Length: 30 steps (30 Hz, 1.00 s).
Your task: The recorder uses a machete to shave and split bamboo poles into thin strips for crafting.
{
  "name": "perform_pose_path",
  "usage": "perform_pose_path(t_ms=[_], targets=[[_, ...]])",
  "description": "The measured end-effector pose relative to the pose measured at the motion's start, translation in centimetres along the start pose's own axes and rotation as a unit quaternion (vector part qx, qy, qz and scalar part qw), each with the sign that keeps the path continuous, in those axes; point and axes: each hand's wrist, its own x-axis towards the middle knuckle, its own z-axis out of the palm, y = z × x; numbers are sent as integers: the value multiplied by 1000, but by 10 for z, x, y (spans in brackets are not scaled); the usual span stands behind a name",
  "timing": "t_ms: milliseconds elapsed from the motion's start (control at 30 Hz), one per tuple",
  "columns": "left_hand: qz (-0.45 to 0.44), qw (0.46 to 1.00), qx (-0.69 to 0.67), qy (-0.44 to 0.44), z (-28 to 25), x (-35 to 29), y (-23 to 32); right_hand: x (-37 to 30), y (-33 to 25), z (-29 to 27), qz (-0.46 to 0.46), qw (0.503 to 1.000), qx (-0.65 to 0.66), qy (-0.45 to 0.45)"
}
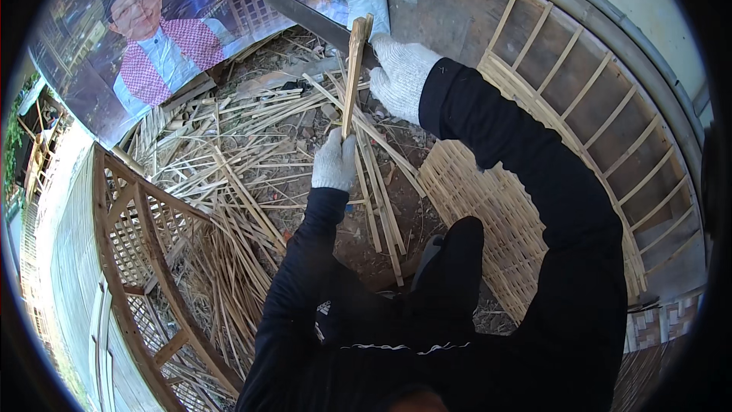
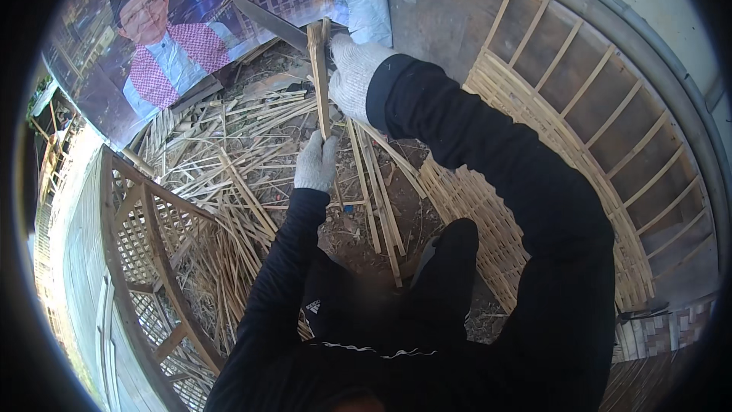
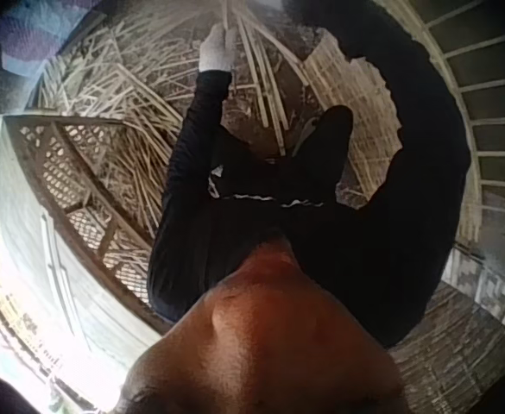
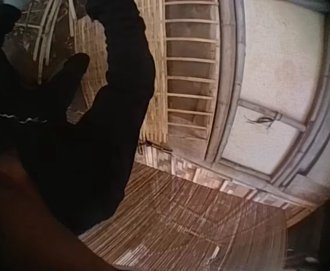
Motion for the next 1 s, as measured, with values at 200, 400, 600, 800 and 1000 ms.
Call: perform_pose_path(t_ms=[200,400,600,800,1000], targets=[[2,999,36,-9,1,8,-8,1,15,3,-148,961,-226,66],[-7,1000,19,5,-20,6,-3,9,-16,82,-23,998,22,-58],[219,940,54,258,-84,40,76,31,-25,98,90,968,231,31],[184,951,-34,247,-98,120,130,30,-74,91,132,951,280,22],[196,933,-102,283,-108,110,114,9,-101,135,132,942,306,43]])
